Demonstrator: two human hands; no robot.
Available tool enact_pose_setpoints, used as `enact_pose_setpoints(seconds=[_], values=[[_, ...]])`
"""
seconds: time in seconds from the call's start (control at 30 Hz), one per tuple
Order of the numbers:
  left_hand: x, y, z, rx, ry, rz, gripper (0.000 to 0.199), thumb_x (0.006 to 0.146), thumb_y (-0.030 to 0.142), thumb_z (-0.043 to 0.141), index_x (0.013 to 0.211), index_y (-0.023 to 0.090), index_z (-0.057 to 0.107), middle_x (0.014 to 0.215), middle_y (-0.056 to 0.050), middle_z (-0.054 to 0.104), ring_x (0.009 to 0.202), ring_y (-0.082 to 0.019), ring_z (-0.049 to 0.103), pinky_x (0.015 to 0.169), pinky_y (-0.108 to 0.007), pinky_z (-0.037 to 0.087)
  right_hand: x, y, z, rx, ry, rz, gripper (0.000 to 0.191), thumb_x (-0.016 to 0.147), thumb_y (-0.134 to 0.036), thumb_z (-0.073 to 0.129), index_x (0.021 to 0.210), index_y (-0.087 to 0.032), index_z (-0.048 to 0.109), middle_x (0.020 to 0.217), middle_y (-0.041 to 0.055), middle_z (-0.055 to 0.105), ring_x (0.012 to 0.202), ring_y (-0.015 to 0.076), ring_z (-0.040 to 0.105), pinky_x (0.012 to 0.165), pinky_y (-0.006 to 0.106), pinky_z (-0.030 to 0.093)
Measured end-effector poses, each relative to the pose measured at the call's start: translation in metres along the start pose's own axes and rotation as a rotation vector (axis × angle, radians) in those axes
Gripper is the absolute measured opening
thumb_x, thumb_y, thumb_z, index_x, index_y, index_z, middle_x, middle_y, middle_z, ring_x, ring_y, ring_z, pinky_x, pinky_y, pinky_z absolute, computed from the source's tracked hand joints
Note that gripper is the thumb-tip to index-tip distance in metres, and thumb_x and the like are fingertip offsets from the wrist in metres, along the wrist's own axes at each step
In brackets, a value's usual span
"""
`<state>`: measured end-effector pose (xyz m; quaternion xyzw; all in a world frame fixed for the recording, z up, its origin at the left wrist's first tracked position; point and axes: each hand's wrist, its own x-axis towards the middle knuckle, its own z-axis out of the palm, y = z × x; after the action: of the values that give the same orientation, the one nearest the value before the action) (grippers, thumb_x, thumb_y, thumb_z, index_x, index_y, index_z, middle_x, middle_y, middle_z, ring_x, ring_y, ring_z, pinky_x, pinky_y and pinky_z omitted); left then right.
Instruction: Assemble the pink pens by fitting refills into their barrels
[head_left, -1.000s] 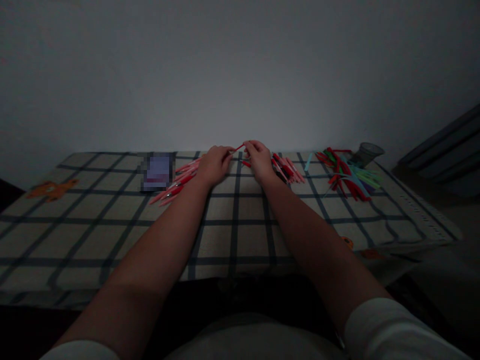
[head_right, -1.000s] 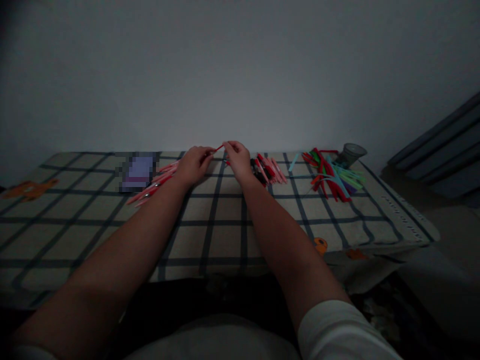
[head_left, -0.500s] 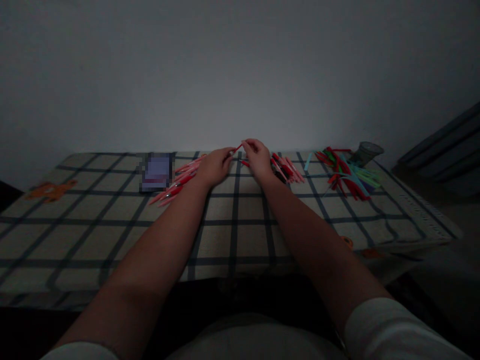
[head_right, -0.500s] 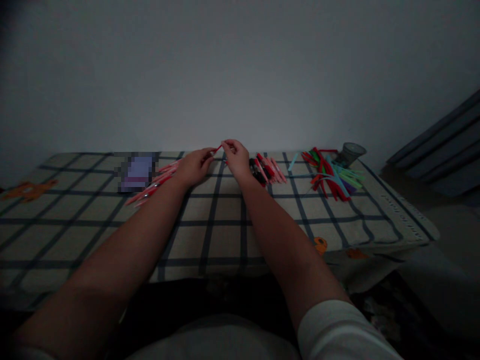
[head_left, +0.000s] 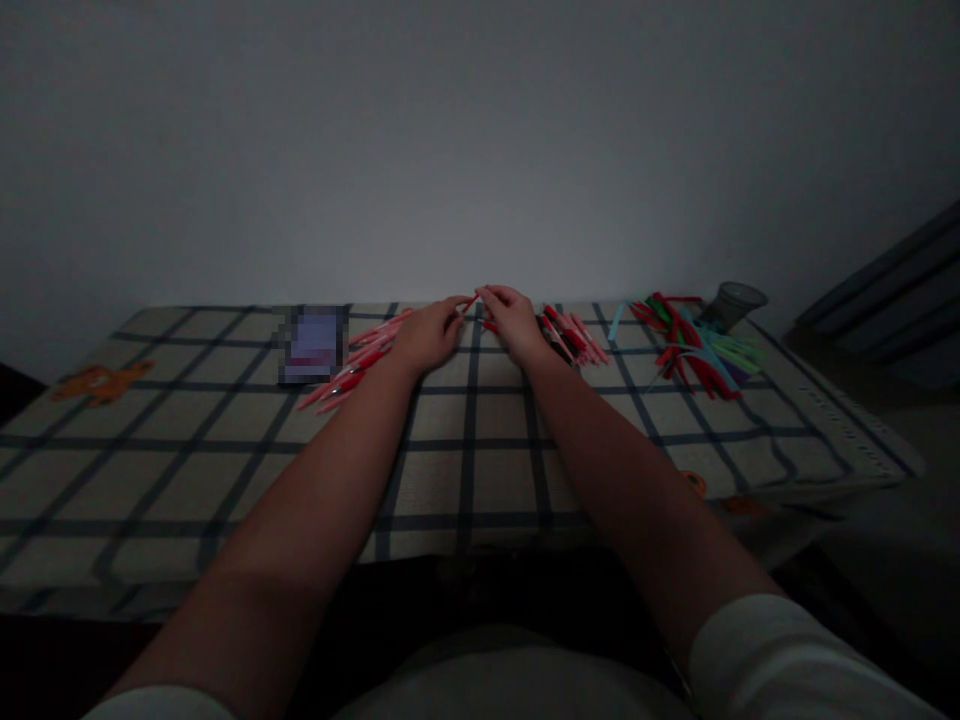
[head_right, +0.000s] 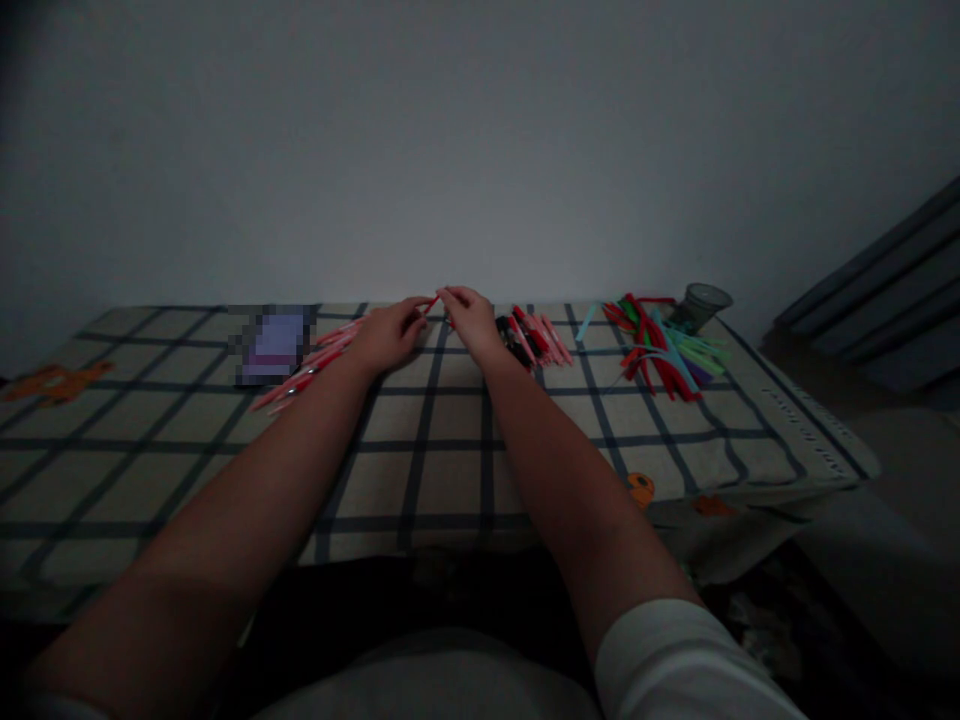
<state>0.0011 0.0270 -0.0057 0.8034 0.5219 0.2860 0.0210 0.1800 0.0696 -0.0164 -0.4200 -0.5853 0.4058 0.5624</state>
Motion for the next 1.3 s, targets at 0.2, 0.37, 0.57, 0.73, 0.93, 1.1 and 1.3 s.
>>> enact_pose_setpoints(seconds=[0.2, 0.37, 0.57, 0.73, 0.93, 1.1, 1.3], values=[[0.002, -0.004, 0.001, -0.005, 0.102, -0.088, 0.051, 0.105, 0.030, 0.051, 0.155, 0.023, 0.063, 0.125, -0.013, 0.082, 0.111, -0.030, 0.076, 0.098, -0.042, 0.057, -0.005, -0.003, -0.008, -0.467, -0.027, -0.184, 0.037, 0.111, -0.035, 0.048, 0.110, -0.020, 0.081, 0.101, 0.0063, 0.077, 0.098, 0.0208, 0.067, 0.095, 0.035, 0.051], [0.001, -0.001, -0.001, 0.019, 0.129, -0.144, 0.051, 0.106, 0.031, 0.051, 0.156, 0.023, 0.062, 0.125, -0.012, 0.082, 0.110, -0.029, 0.076, 0.096, -0.040, 0.056, -0.020, -0.017, -0.014, -1.096, -0.226, -0.254, 0.035, 0.100, -0.019, 0.060, 0.125, -0.020, 0.085, 0.131, 0.0174, 0.074, 0.125, 0.0338, 0.062, 0.107, 0.047, 0.048], [0.000, 0.004, -0.004, 0.041, 0.086, -0.187, 0.052, 0.108, 0.032, 0.049, 0.158, 0.024, 0.059, 0.130, -0.012, 0.081, 0.114, -0.031, 0.076, 0.098, -0.041, 0.056, -0.026, -0.022, -0.014, -1.293, -0.316, -0.231, 0.038, 0.103, -0.024, 0.059, 0.131, -0.023, 0.084, 0.140, 0.0162, 0.070, 0.132, 0.0360, 0.056, 0.110, 0.051, 0.047], [0.000, 0.005, -0.004, 0.037, 0.075, -0.203, 0.052, 0.108, 0.033, 0.050, 0.159, 0.024, 0.058, 0.130, -0.012, 0.081, 0.116, -0.031, 0.075, 0.102, -0.042, 0.055, -0.024, -0.021, -0.015, -1.322, -0.312, -0.208, 0.033, 0.106, -0.028, 0.059, 0.123, -0.021, 0.087, 0.136, 0.0173, 0.071, 0.131, 0.0365, 0.056, 0.106, 0.051, 0.049], [0.000, 0.004, -0.004, 0.049, 0.076, -0.192, 0.052, 0.108, 0.033, 0.049, 0.159, 0.022, 0.058, 0.129, -0.012, 0.081, 0.115, -0.031, 0.076, 0.100, -0.042, 0.056, -0.022, -0.020, -0.012, -1.231, -0.257, -0.243, 0.027, 0.105, -0.023, 0.060, 0.111, -0.015, 0.085, 0.129, 0.0196, 0.076, 0.124, 0.0343, 0.062, 0.103, 0.046, 0.050], [0.000, 0.002, -0.002, 0.069, 0.034, -0.165, 0.051, 0.109, 0.031, 0.049, 0.158, 0.023, 0.059, 0.129, -0.013, 0.081, 0.118, -0.031, 0.075, 0.102, -0.043, 0.055, -0.009, -0.007, -0.010, -0.825, -0.060, -0.251, 0.021, 0.103, -0.023, 0.062, 0.109, -0.018, 0.081, 0.116, 0.0130, 0.081, 0.113, 0.0284, 0.069, 0.103, 0.044, 0.053], [0.000, 0.000, 0.000, 0.062, 0.004, -0.123, 0.051, 0.108, 0.029, 0.051, 0.158, 0.024, 0.059, 0.129, -0.012, 0.082, 0.120, -0.031, 0.075, 0.103, -0.042, 0.055, 0.009, 0.014, -0.009, -0.285, 0.025, -0.182, 0.031, 0.099, -0.026, 0.067, 0.125, -0.020, 0.082, 0.113, 0.0094, 0.084, 0.104, 0.0221, 0.077, 0.104, 0.040, 0.059]])
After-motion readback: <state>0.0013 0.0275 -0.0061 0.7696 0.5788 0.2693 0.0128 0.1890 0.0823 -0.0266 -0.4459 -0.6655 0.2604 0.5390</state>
